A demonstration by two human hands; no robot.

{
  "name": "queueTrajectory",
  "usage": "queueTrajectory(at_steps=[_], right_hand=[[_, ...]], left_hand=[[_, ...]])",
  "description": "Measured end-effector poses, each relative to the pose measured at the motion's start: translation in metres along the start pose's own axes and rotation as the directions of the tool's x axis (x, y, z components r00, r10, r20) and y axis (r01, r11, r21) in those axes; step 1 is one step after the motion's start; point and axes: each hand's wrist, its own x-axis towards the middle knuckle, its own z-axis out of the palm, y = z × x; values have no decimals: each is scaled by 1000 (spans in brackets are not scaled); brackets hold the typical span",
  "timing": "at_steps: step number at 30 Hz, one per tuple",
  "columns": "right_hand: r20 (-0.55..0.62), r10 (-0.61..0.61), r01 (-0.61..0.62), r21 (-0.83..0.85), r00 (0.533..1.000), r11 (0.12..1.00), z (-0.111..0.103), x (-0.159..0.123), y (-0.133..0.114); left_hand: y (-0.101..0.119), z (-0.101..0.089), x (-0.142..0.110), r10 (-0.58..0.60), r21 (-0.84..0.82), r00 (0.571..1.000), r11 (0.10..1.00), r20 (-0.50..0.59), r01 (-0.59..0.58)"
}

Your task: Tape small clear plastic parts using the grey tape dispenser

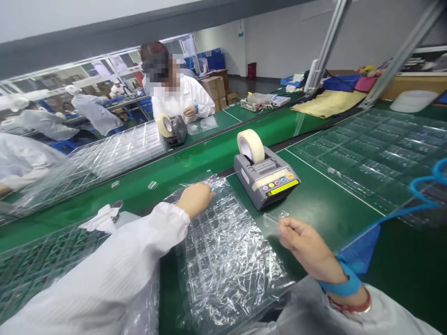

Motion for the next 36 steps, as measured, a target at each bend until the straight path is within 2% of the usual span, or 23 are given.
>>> queueTrajectory(at_steps=[1,2,3,4,5,6,7,8,9,13,16,19,21,23,25,26,27,28,30,32,36], right_hand=[[67,70,-82,195,995,977,3,-2,-5],[141,111,-155,356,984,922,6,-4,-9],[211,129,-217,475,969,853,10,-5,-12],[274,131,-269,558,953,785,13,-7,-14],[327,126,-312,615,937,725,17,-8,-16],[377,120,-355,650,918,672,20,-9,-17],[425,114,-396,669,898,628,23,-10,-17],[464,107,-432,682,879,590,26,-11,-17],[495,96,-459,692,864,558,28,-12,-17],[559,53,-512,712,827,480,30,-16,-17],[562,63,-518,708,825,480,30,-19,-17],[537,91,-493,678,839,545,33,-21,-17],[505,107,-442,610,856,658,33,-20,-19],[397,95,-291,468,913,835,27,-15,-25],[138,0,-22,163,990,986,11,-5,-33],[-20,-103,102,-73,994,992,0,2,-38],[-155,-218,157,-335,963,929,-12,10,-43],[-205,-306,147,-555,930,819,-24,17,-46],[-165,-336,64,-815,927,576,-44,29,-50],[-145,-292,-26,-927,946,374,-53,36,-50],[-180,-294,-157,-983,939,99,-48,35,-50]], left_hand=[[10,-6,-9,93,-18,993,995,-69,-94],[19,-10,-19,202,-39,969,977,-144,-209],[28,-12,-30,322,-55,916,937,-239,-344],[36,-13,-39,454,-58,807,858,-379,-510],[43,-12,-48,534,-40,684,774,-496,-633],[49,-10,-55,578,-10,561,691,-593,-723],[53,-8,-62,592,17,466,630,-658,-776],[56,-6,-66,590,29,420,603,-690,-797],[58,-4,-70,583,31,402,592,-706,-805],[60,-6,-76,552,5,388,580,-738,-815],[60,-9,-79,553,-30,402,562,-730,-826],[60,-9,-83,537,-55,417,565,-733,-823],[59,-8,-85,531,-25,401,581,-747,-814],[58,-8,-86,530,11,381,594,-758,-804],[55,-9,-87,525,24,371,599,-766,-800],[53,-10,-87,524,24,372,602,-766,-798],[52,-10,-88,524,26,376,607,-764,-794],[50,-11,-88,528,31,381,613,-759,-789],[47,-10,-89,539,42,393,626,-745,-779],[44,-9,-88,545,47,404,634,-735,-772],[43,-4,-82,540,30,430,647,-723,-762]])
